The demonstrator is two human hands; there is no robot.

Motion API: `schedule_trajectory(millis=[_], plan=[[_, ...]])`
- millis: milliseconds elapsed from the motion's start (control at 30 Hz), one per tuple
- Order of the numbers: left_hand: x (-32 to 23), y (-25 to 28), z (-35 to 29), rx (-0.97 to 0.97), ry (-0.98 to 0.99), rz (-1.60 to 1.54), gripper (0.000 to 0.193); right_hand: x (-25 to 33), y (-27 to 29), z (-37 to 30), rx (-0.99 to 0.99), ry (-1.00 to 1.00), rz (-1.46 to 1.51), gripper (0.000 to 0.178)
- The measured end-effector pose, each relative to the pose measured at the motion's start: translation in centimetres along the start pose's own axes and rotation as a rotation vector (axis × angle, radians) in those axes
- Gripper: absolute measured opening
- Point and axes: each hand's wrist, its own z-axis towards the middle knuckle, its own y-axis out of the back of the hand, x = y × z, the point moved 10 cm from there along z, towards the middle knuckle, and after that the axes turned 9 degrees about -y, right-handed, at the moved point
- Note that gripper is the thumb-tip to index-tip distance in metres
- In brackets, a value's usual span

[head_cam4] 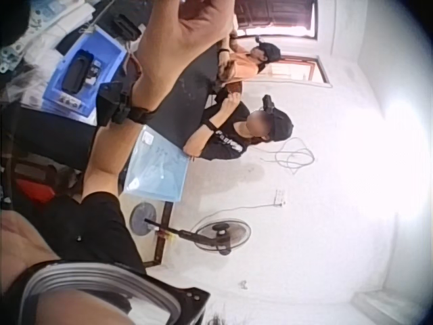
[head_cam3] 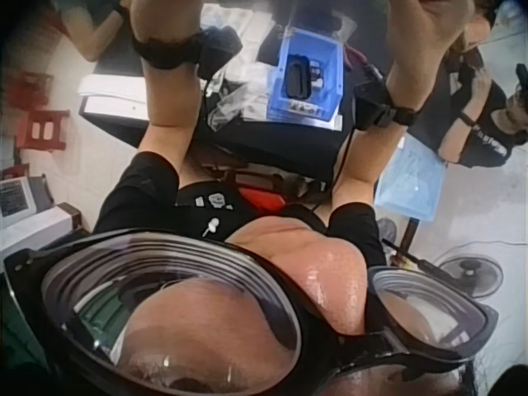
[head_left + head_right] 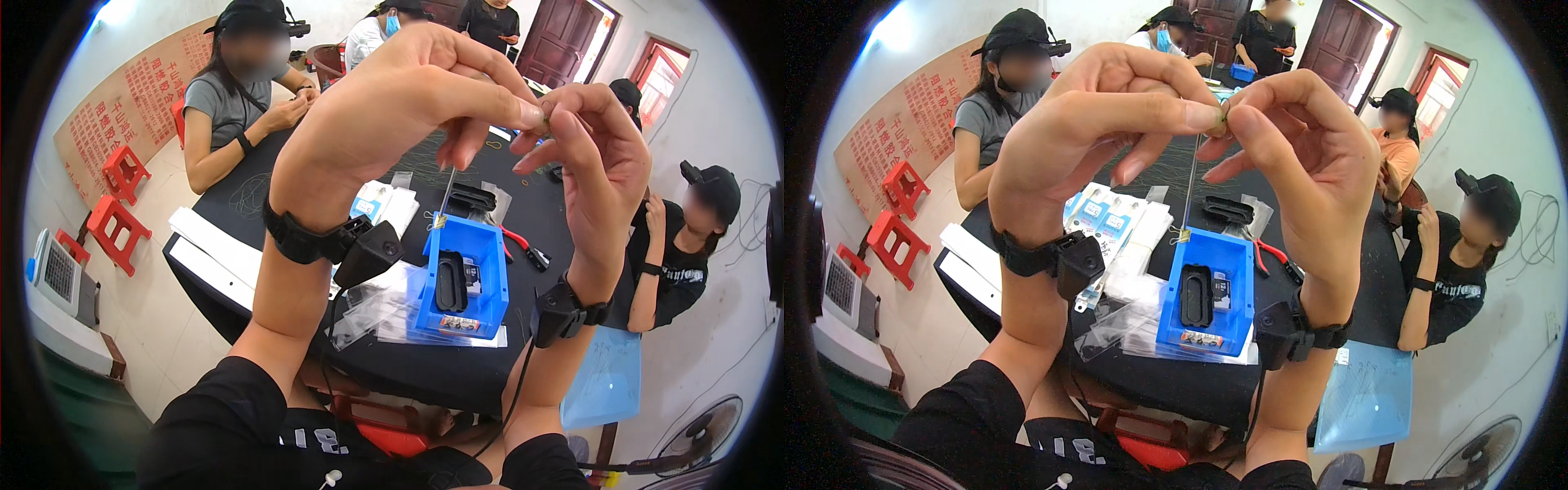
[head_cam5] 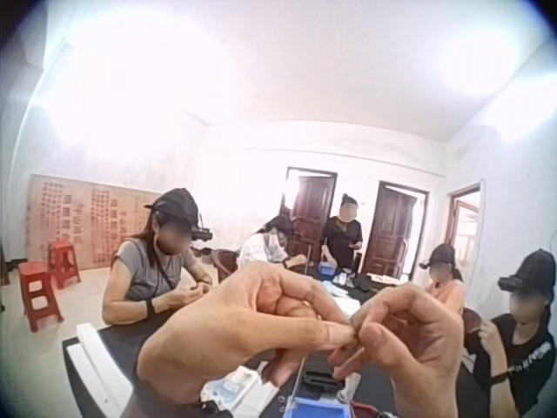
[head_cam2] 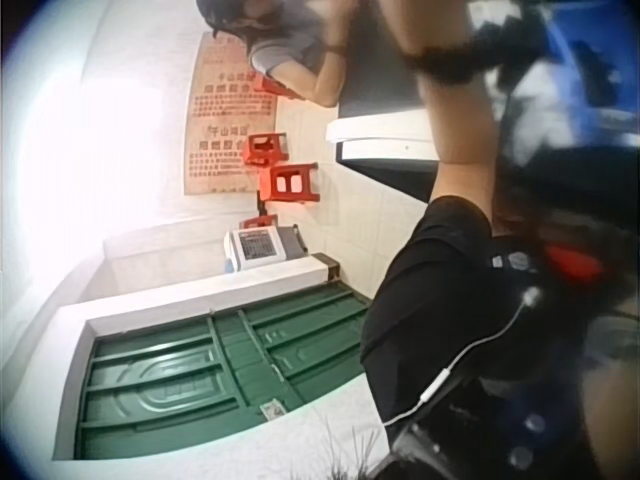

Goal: Assemble small fishing tackle components including hooks, lines, and weights.

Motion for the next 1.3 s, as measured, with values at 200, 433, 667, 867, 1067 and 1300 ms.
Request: schedule_trajectory(millis=[200,433,667,867,1067,1300], plan=[[0.1,-0.1,-0.1,0.026,0.0,-0.06,0.025,0.0,0.1,0.0,0.047,0.021,0.141,0.016],[0.3,-0.2,0.1,0.043,0.022,-0.122,0.025,-0.2,-0.1,0.2,0.12,0.097,0.197,0.022],[0.4,-0.5,0.1,0.071,0.049,-0.187,0.023,0.1,-0.2,-0.1,0.122,0.179,0.135,0.022],[0.3,-0.5,0.2,0.054,0.024,-0.174,0.024,0.2,-0.1,-0.1,0.098,0.183,0.083,0.019],[0.1,-0.2,0.2,0.021,-0.017,-0.122,0.026,0.4,-0.1,0.0,0.064,0.199,0.047,0.015],[-1.2,0.6,0.1,-0.118,-0.116,0.149,0.026,-0.5,0.6,0.3,0.021,0.063,0.122,0.02]])
